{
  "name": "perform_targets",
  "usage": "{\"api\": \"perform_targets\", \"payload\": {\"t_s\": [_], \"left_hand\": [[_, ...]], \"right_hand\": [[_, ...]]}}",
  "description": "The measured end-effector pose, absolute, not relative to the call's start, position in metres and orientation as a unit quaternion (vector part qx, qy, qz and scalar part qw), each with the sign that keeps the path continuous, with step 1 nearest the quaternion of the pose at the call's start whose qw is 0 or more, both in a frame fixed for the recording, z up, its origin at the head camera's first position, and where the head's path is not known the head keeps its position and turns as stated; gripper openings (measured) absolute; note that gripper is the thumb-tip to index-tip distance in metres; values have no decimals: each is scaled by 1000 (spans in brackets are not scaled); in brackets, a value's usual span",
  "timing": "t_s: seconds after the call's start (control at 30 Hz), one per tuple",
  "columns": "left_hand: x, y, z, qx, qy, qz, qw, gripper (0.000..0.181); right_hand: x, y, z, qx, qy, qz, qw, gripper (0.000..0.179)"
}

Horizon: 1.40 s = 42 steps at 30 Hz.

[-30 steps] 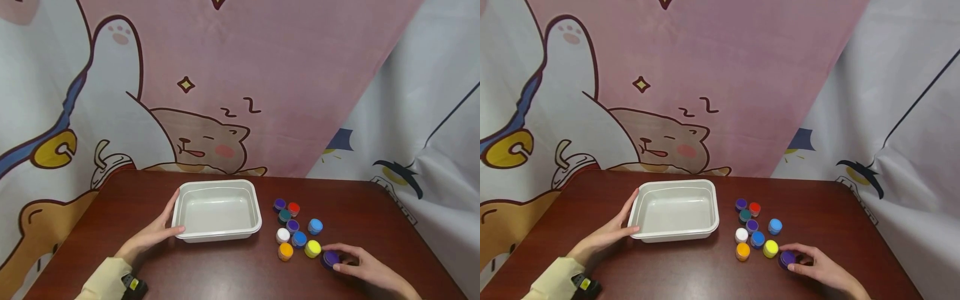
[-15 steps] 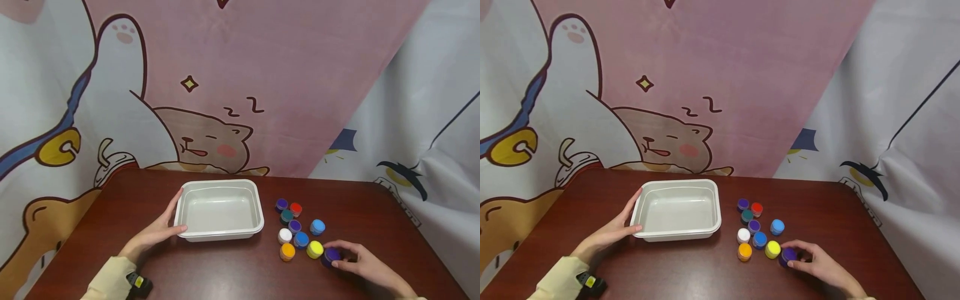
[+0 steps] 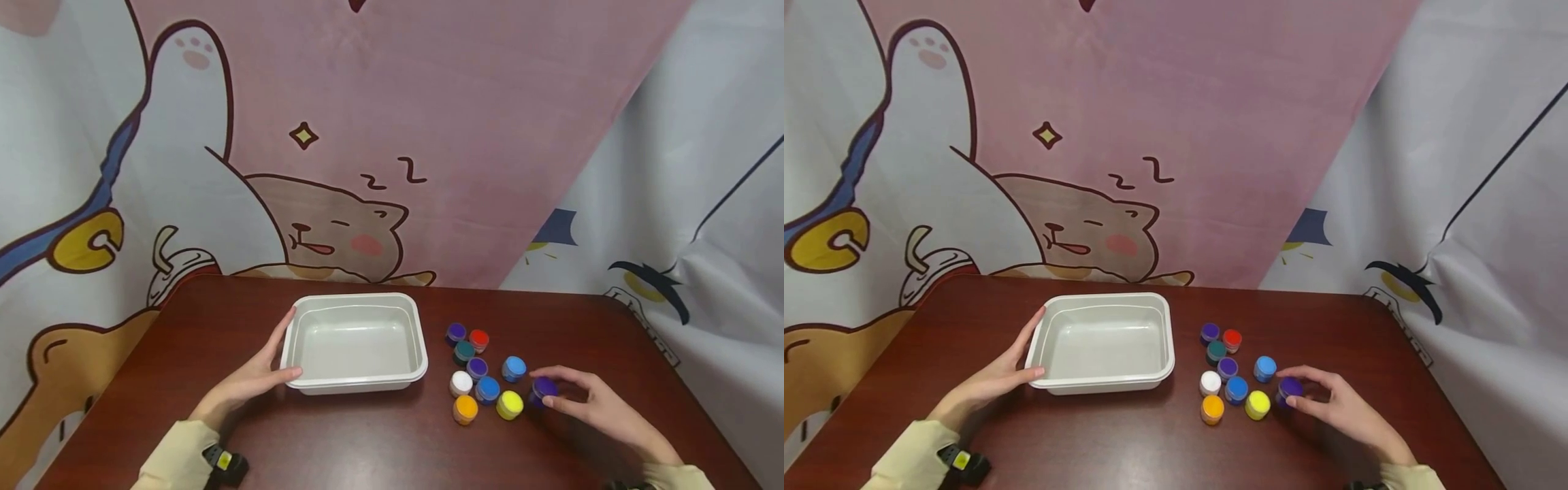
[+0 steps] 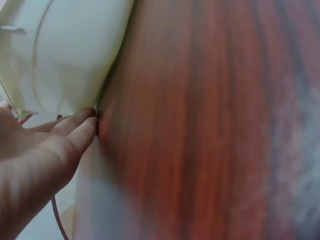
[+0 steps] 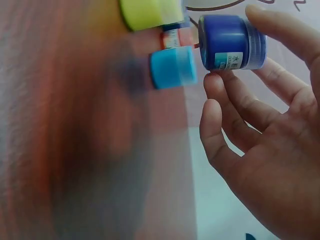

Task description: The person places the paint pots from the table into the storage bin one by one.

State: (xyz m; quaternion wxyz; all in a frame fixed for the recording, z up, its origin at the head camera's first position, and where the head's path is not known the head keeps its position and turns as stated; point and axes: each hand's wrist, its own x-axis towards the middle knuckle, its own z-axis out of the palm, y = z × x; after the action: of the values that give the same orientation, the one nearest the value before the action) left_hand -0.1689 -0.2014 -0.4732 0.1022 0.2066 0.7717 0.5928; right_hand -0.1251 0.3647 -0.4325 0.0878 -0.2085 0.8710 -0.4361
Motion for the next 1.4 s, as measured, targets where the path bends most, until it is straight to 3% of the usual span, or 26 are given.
{"api": "perform_targets", "payload": {"t_s": [0.33,1.4], "left_hand": [[-167,-199,-470,203,774,591,104,101],[-168,-200,-472,197,761,607,114,102]], "right_hand": [[-132,344,-416,-164,879,-438,95,35],[-167,220,-419,-297,812,-500,33,35]]}}
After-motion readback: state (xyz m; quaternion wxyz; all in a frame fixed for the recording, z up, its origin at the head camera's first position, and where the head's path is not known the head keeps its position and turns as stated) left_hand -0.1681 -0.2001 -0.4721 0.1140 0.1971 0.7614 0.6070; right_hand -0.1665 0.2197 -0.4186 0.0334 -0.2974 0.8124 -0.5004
